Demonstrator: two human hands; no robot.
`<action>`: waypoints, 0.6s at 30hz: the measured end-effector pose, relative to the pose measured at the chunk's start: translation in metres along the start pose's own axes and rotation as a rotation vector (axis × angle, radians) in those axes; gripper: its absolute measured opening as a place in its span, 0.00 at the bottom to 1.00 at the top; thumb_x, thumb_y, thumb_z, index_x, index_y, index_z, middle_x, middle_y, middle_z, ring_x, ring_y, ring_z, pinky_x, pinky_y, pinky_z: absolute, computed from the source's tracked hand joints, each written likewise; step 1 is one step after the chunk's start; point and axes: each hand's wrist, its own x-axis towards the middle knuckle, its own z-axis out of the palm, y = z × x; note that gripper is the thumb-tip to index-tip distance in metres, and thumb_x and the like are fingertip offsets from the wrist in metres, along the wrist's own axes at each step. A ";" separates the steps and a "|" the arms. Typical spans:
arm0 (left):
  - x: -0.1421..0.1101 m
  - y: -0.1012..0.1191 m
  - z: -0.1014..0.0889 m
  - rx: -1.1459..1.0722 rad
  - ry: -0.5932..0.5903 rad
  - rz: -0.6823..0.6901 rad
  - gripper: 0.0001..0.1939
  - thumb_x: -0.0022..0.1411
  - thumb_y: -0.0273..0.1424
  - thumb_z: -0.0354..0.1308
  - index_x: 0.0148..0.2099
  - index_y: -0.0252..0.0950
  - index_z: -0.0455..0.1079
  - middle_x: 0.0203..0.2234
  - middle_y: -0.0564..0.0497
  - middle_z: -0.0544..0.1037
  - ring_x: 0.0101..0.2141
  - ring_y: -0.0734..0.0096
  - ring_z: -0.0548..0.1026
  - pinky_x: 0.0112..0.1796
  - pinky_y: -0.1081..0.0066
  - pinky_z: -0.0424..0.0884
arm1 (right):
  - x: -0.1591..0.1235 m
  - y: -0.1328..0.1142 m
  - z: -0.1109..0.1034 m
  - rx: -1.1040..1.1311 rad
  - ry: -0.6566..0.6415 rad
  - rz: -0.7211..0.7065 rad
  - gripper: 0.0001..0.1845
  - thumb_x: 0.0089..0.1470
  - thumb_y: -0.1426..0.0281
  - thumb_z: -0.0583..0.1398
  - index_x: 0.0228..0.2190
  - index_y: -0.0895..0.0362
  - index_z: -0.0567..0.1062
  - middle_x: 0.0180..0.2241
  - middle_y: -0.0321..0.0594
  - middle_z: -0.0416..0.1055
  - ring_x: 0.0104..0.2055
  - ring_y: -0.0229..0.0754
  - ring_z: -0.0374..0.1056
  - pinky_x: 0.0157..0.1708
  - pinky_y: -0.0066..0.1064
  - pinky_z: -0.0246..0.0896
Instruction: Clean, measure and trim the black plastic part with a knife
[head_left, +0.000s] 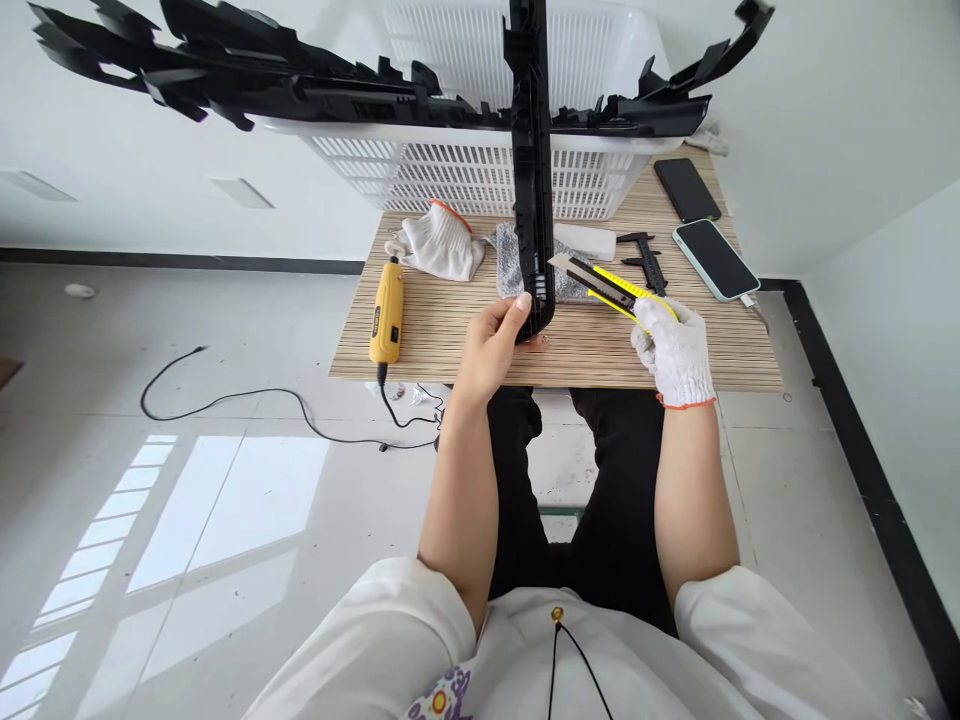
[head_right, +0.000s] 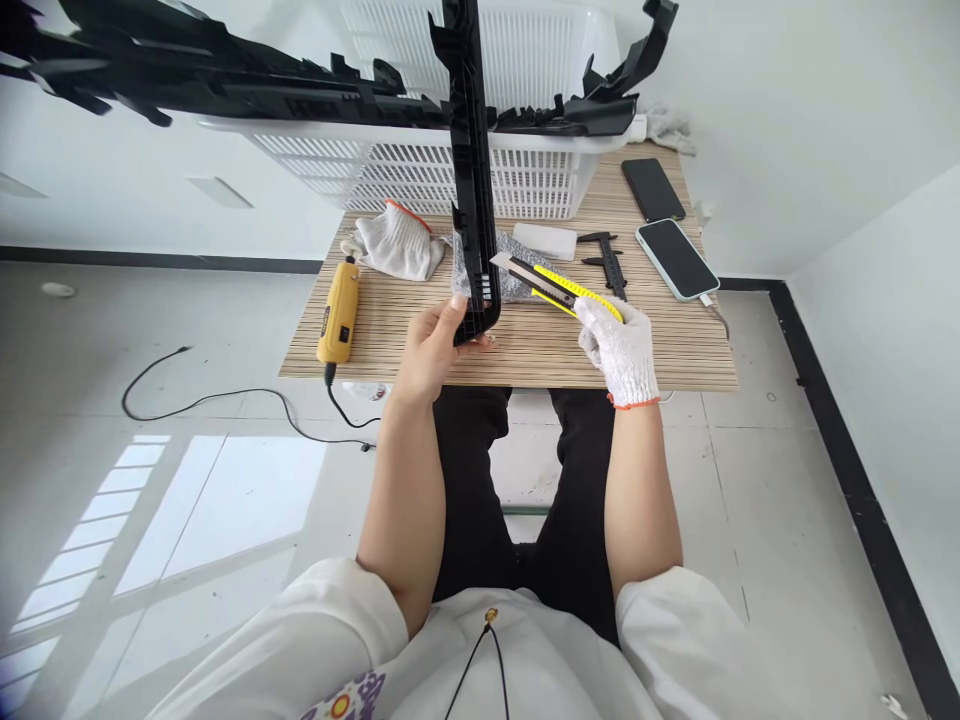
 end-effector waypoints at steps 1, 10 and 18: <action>0.001 0.000 0.000 -0.007 0.000 -0.003 0.25 0.56 0.54 0.67 0.36 0.35 0.77 0.28 0.53 0.75 0.26 0.75 0.76 0.35 0.69 0.82 | 0.001 0.001 0.000 -0.006 -0.017 -0.002 0.15 0.43 0.60 0.70 0.26 0.55 0.73 0.13 0.26 0.57 0.14 0.28 0.50 0.11 0.22 0.38; 0.000 -0.002 0.000 0.010 0.061 -0.020 0.27 0.65 0.56 0.56 0.39 0.35 0.77 0.36 0.46 0.81 0.28 0.71 0.79 0.37 0.66 0.82 | -0.001 0.001 -0.007 -0.057 -0.088 -0.011 0.15 0.44 0.60 0.70 0.23 0.54 0.71 0.12 0.27 0.58 0.13 0.29 0.48 0.11 0.24 0.37; 0.001 -0.006 -0.001 -0.026 0.068 -0.021 0.38 0.66 0.63 0.42 0.40 0.35 0.77 0.37 0.43 0.83 0.32 0.63 0.82 0.40 0.59 0.83 | -0.007 -0.001 -0.002 -0.082 -0.104 -0.029 0.09 0.44 0.66 0.68 0.27 0.57 0.75 0.13 0.26 0.57 0.13 0.28 0.50 0.12 0.22 0.40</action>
